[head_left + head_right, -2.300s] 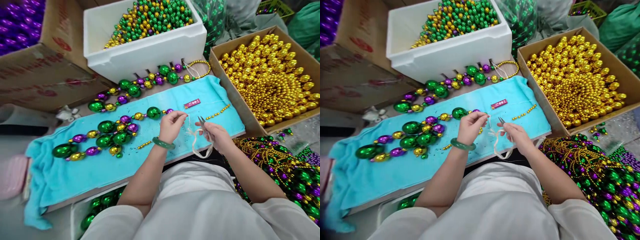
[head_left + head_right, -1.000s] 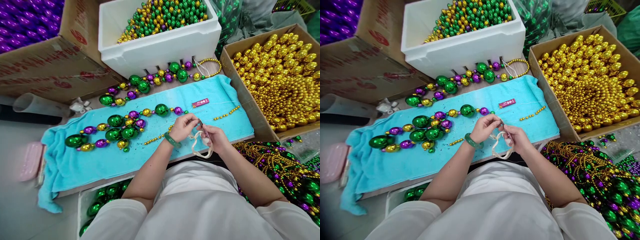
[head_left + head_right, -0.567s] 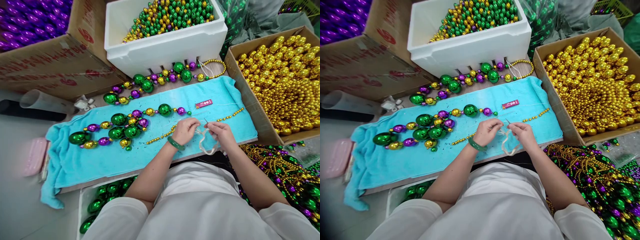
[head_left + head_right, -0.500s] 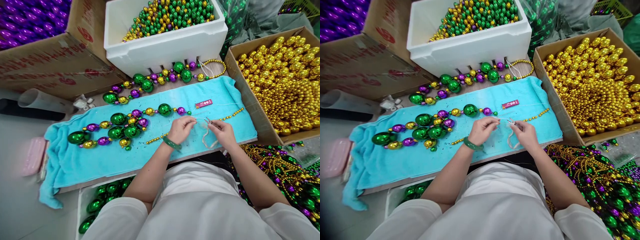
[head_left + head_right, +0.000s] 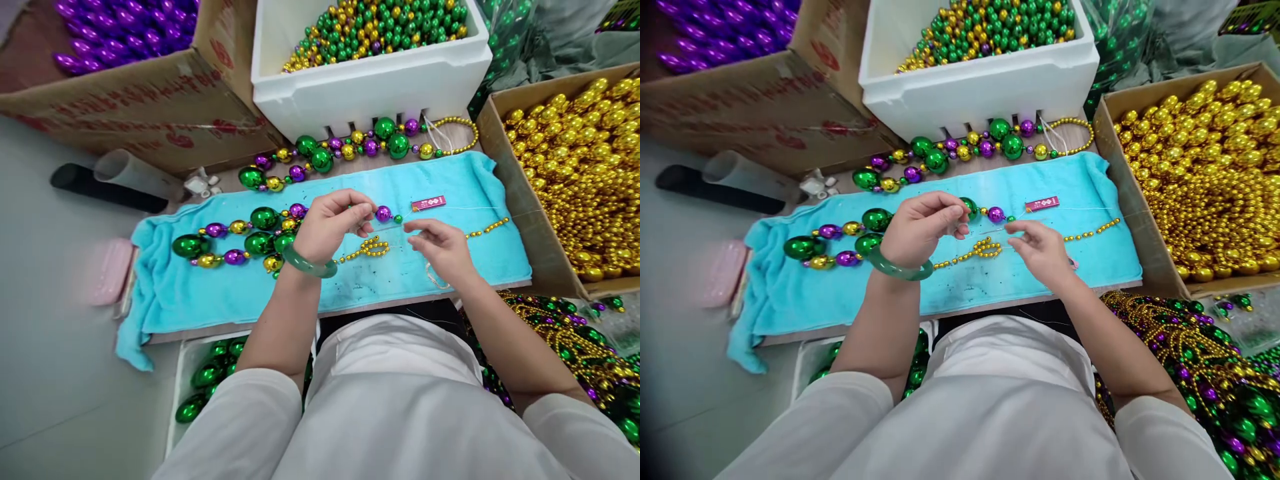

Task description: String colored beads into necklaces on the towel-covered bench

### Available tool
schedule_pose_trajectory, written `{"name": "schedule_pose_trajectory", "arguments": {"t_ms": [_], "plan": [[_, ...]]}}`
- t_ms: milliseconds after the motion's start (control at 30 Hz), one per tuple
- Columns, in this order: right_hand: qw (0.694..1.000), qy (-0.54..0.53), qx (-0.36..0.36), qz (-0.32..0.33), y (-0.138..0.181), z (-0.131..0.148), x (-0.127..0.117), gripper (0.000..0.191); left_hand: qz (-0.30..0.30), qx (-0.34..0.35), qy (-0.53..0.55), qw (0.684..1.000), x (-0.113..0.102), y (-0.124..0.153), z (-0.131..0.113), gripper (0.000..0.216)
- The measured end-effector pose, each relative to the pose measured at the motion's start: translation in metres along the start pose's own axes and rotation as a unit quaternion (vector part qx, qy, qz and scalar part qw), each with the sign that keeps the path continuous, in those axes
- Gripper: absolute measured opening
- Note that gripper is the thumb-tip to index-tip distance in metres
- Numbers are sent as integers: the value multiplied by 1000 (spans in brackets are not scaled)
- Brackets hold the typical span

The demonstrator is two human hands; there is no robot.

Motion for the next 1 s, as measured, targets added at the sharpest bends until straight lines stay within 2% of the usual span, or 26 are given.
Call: {"name": "schedule_pose_trajectory", "arguments": {"t_ms": [100, 167, 267, 367, 433, 533, 633, 700, 800, 900, 1000], "plan": [[975, -197, 27, 96, -15, 13, 40, 43, 20, 24, 48, 998, 3, 1, -8, 13], [961, -245, 42, 123, -23, 20, 58, 41, 9, 49, 63, 997, 2, 1, -17, 11], [967, -219, 37, 123, -33, 34, 65, 25, -21, 94, 83, 992, -5, 3, -32, 7], [981, -153, -2, 121, -42, 57, 56, 18, -55, 129, 127, 982, -20, 5, -39, 7], [989, -89, -34, 109, -48, 73, 48, 14, -56, 102, 148, 982, -26, 6, -34, 14], [991, 4, -98, 90, -56, 95, 41, 8, -15, 18, 109, 994, -26, 10, -20, 17], [985, 41, -145, 78, -63, 110, 43, 6, -11, 10, 44, 999, -27, 17, -19, 25], [984, 41, -158, 74, -68, 119, 47, 8, -29, 31, 28, 999, -30, 20, -27, 31], [982, 13, -172, 76, -72, 138, 54, 10, -57, 35, 35, 997, -40, 23, -38, 26], [976, -33, -199, 81, -75, 165, 58, 8, -20, 31, 78, 996, -45, 26, -47, 10], [974, -87, -190, 84, -80, 180, 55, 6, -8, 45, 84, 995, -53, 30, -51, 8]]}}
Point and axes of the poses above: each hand's wrist, its own y-axis away from the middle knuckle, its own x-axis out of the palm, z = x × y, the point moved 5 cm from there along -y, towards the middle knuckle, and after that the axes turned 4 degrees about -x, right-handed, at the moved point
